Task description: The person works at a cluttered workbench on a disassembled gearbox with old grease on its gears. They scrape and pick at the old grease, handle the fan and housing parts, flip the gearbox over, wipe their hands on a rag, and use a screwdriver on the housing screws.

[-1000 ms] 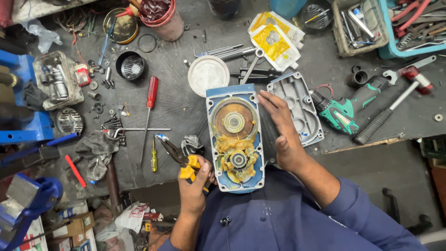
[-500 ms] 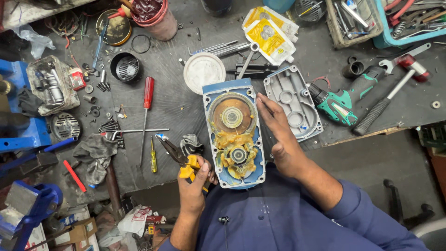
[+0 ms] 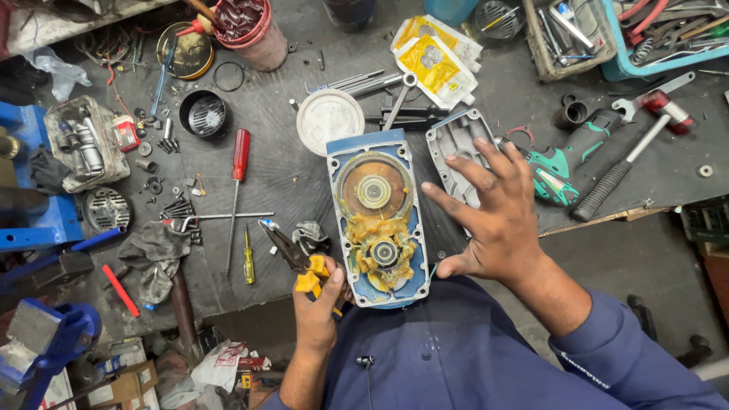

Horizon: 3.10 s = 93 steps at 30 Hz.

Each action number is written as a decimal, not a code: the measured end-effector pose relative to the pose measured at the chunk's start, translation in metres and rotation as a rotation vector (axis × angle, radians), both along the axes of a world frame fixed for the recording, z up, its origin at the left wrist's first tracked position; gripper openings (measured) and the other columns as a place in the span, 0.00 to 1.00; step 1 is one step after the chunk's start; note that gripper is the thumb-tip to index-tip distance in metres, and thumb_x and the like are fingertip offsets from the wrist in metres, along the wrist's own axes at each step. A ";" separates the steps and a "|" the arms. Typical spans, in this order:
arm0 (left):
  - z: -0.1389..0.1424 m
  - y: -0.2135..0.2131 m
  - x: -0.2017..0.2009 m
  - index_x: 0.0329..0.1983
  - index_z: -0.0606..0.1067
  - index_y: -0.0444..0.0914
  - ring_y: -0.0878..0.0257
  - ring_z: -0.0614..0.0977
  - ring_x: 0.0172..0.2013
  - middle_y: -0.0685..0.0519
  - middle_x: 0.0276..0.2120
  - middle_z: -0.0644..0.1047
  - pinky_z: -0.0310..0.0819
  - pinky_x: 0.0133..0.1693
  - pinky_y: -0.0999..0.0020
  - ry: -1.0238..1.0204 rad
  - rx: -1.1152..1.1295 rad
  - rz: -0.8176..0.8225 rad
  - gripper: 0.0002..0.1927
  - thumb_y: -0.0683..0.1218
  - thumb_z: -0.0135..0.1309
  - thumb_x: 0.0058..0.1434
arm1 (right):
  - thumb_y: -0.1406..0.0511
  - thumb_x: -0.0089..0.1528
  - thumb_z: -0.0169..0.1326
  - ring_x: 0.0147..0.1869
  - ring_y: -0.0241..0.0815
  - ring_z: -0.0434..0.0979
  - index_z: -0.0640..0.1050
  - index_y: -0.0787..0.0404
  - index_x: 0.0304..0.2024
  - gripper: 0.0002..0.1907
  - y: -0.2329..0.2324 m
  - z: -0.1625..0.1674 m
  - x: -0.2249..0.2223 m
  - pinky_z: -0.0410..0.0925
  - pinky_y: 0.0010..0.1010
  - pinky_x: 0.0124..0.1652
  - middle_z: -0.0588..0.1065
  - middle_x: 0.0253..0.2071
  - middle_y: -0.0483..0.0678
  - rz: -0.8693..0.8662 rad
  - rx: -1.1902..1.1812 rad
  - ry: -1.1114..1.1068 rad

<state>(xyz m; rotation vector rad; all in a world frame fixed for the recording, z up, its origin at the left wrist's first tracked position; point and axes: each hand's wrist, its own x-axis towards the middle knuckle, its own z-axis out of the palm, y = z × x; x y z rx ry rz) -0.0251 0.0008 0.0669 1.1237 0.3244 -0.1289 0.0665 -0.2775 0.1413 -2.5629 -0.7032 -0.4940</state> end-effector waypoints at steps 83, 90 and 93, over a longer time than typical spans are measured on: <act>-0.012 -0.002 -0.013 0.43 0.71 0.34 0.66 0.77 0.28 0.53 0.29 0.75 0.74 0.30 0.69 0.020 0.020 0.006 0.10 0.46 0.55 0.66 | 0.28 0.63 0.12 0.87 0.60 0.40 0.52 0.66 0.77 0.60 0.033 -0.028 -0.012 0.38 0.53 0.80 0.46 0.82 0.61 0.152 0.666 0.514; -0.013 -0.001 -0.016 0.43 0.71 0.34 0.66 0.77 0.27 0.52 0.28 0.75 0.74 0.30 0.69 0.014 0.015 -0.001 0.10 0.46 0.55 0.66 | 0.28 0.62 0.12 0.87 0.64 0.38 0.60 0.60 0.75 0.58 0.035 -0.030 0.005 0.39 0.55 0.79 0.46 0.81 0.63 0.138 0.619 0.489; -0.014 -0.002 -0.017 0.42 0.71 0.33 0.66 0.76 0.28 0.53 0.29 0.74 0.74 0.31 0.69 0.007 0.020 0.001 0.10 0.46 0.55 0.67 | 0.28 0.62 0.13 0.87 0.65 0.38 0.60 0.58 0.75 0.57 0.035 -0.029 -0.001 0.39 0.56 0.79 0.47 0.81 0.63 0.109 0.571 0.458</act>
